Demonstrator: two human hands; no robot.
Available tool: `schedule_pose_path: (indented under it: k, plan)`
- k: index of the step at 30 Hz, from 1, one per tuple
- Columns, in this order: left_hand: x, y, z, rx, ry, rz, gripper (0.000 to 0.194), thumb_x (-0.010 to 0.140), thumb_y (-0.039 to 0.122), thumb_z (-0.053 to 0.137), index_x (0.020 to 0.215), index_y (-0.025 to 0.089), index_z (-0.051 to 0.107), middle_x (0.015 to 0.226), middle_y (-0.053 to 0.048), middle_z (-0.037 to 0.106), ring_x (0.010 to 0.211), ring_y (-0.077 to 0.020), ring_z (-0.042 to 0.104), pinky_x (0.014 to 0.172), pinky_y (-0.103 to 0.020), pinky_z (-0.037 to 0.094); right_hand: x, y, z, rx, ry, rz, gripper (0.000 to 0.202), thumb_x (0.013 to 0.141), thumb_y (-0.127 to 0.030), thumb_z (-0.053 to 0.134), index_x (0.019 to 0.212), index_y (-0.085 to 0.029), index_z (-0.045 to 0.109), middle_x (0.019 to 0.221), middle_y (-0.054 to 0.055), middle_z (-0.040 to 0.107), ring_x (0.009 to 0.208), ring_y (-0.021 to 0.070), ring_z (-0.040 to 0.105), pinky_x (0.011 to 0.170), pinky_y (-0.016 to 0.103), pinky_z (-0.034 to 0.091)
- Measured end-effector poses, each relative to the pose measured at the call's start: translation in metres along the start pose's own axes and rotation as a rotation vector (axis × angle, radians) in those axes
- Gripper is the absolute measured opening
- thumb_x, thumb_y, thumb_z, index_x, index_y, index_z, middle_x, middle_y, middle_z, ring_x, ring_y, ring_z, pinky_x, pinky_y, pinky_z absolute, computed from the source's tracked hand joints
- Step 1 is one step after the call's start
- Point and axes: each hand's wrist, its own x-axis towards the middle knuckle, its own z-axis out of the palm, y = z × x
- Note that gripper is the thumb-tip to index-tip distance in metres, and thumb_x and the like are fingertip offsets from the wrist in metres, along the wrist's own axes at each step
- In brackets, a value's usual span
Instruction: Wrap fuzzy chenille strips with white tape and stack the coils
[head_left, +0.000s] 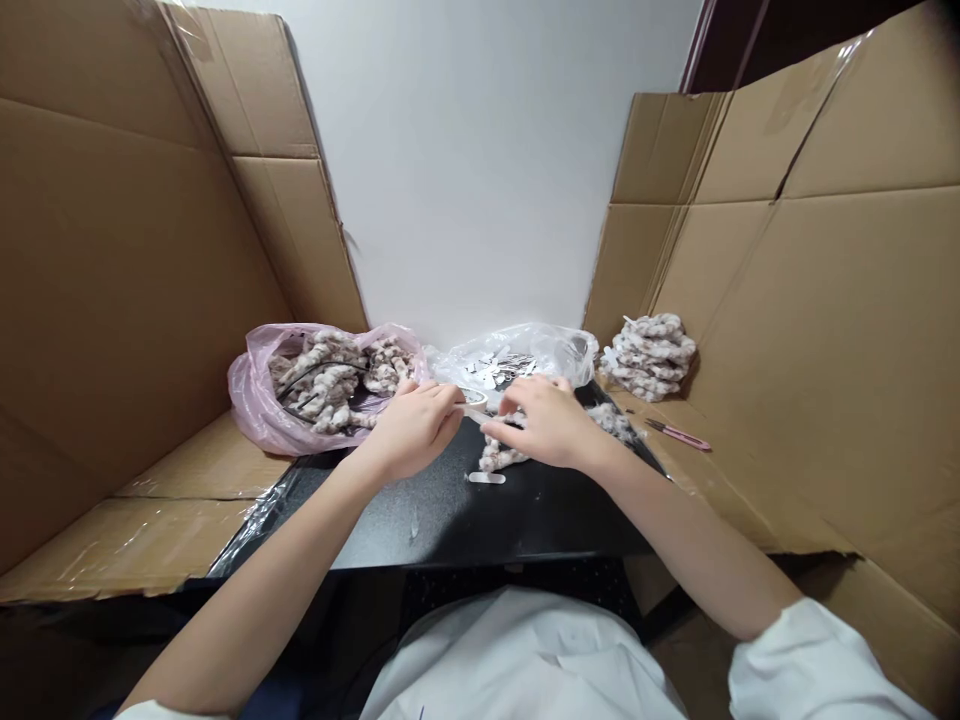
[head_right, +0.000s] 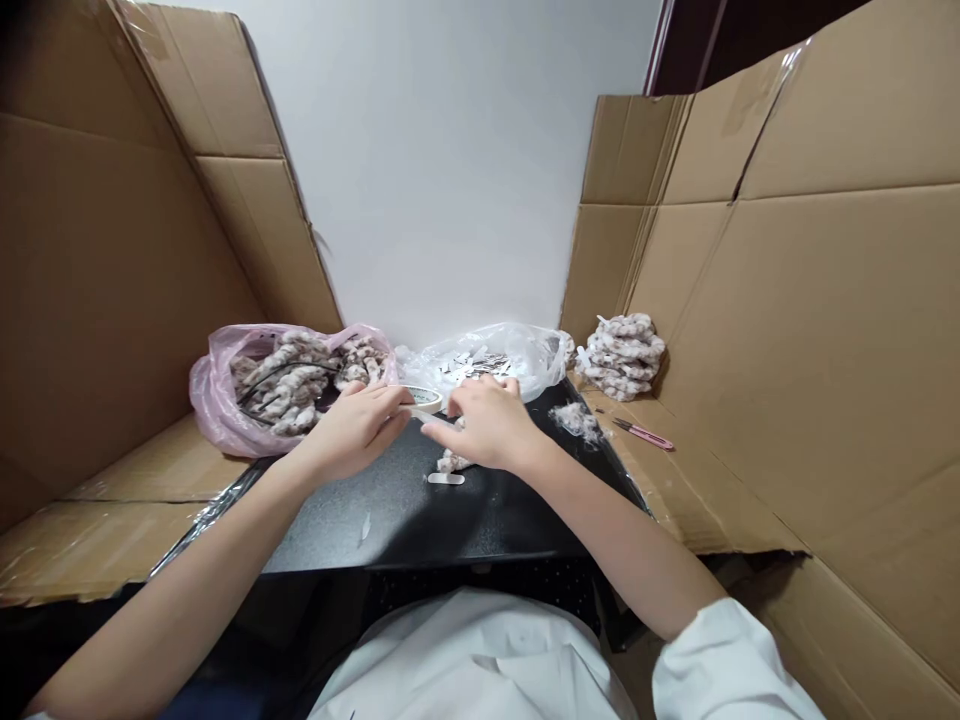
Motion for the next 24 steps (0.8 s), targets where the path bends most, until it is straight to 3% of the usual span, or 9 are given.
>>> schedule_pose_path:
  k: [3, 7, 14, 17, 18, 20, 21, 24]
  plan:
    - [-0.002, 0.003, 0.002, -0.019, 0.003, 0.020, 0.021, 0.094, 0.028, 0.032, 0.086, 0.020, 0.049, 0.083, -0.004, 0.064, 0.079, -0.0214, 0.057, 0.080, -0.036, 0.031, 0.016, -0.010, 0.013, -0.016, -0.088, -0.050, 0.032, 0.085, -0.044, 0.057, 0.066, -0.018, 0.058, 0.078, 0.003, 0.064, 0.087, 0.0213, 0.054, 0.085, 0.042, 0.028]
    - [-0.004, 0.002, 0.005, -0.134, 0.023, -0.032, 0.025, 0.094, 0.034, 0.033, 0.080, 0.020, 0.049, 0.073, -0.002, 0.062, 0.070, -0.0186, 0.054, 0.076, -0.034, 0.033, 0.021, -0.012, 0.016, -0.062, -0.088, -0.132, 0.024, 0.089, -0.030, 0.051, 0.070, -0.018, 0.057, 0.073, 0.001, 0.062, 0.084, 0.0185, 0.051, 0.085, 0.041, 0.026]
    - [0.012, 0.002, 0.017, -0.450, 0.073, -0.085, 0.030, 0.091, 0.039, 0.040, 0.069, 0.019, 0.043, 0.056, 0.004, 0.047, 0.053, -0.0116, 0.042, 0.058, -0.026, 0.033, 0.015, -0.026, 0.012, -0.397, 0.026, -0.232, 0.018, 0.087, -0.010, 0.043, 0.085, -0.015, 0.061, 0.085, 0.010, 0.065, 0.094, 0.0251, 0.049, 0.089, 0.049, 0.023]
    - [0.022, -0.014, 0.016, -0.476, 0.125, -0.153, 0.028, 0.090, 0.037, 0.039, 0.070, 0.019, 0.045, 0.065, 0.002, 0.052, 0.061, -0.0129, 0.047, 0.058, -0.025, 0.035, 0.007, -0.030, 0.015, -0.462, 0.010, -0.235, 0.019, 0.082, -0.005, 0.046, 0.082, -0.015, 0.061, 0.087, 0.011, 0.065, 0.093, 0.0256, 0.048, 0.090, 0.050, 0.023]
    - [0.025, -0.022, 0.014, -0.453, 0.250, -0.283, 0.029, 0.091, 0.036, 0.035, 0.070, 0.019, 0.045, 0.064, 0.001, 0.052, 0.061, -0.0134, 0.046, 0.058, -0.025, 0.035, 0.002, -0.030, 0.016, -0.467, -0.004, -0.242, 0.017, 0.082, -0.005, 0.048, 0.081, -0.016, 0.061, 0.086, 0.011, 0.065, 0.092, 0.0254, 0.049, 0.090, 0.050, 0.024]
    - [0.028, -0.037, 0.011, -0.444, 0.325, -0.375, 0.030, 0.091, 0.037, 0.033, 0.072, 0.019, 0.047, 0.064, 0.000, 0.052, 0.062, -0.0141, 0.046, 0.057, -0.025, 0.035, -0.006, -0.026, 0.015, -0.438, -0.023, -0.238, 0.013, 0.083, -0.010, 0.051, 0.079, -0.017, 0.061, 0.084, 0.009, 0.064, 0.089, 0.0245, 0.049, 0.090, 0.049, 0.025]
    - [0.028, -0.043, 0.012, -0.442, 0.330, -0.345, 0.029, 0.091, 0.039, 0.035, 0.075, 0.019, 0.049, 0.067, 0.000, 0.054, 0.064, -0.0144, 0.047, 0.059, -0.025, 0.036, -0.010, -0.023, 0.014, -0.400, -0.018, -0.212, 0.013, 0.085, -0.013, 0.051, 0.078, -0.018, 0.061, 0.082, 0.008, 0.064, 0.088, 0.0238, 0.050, 0.089, 0.049, 0.026]
    - [0.025, -0.050, 0.027, -0.376, 0.118, -0.236, 0.028, 0.089, 0.043, 0.041, 0.077, 0.019, 0.051, 0.066, 0.000, 0.057, 0.063, -0.0155, 0.050, 0.060, -0.026, 0.035, -0.019, -0.007, 0.005, -0.172, 0.066, -0.078, 0.021, 0.092, -0.029, 0.048, 0.077, -0.019, 0.059, 0.086, 0.006, 0.064, 0.091, 0.0221, 0.051, 0.089, 0.045, 0.030]
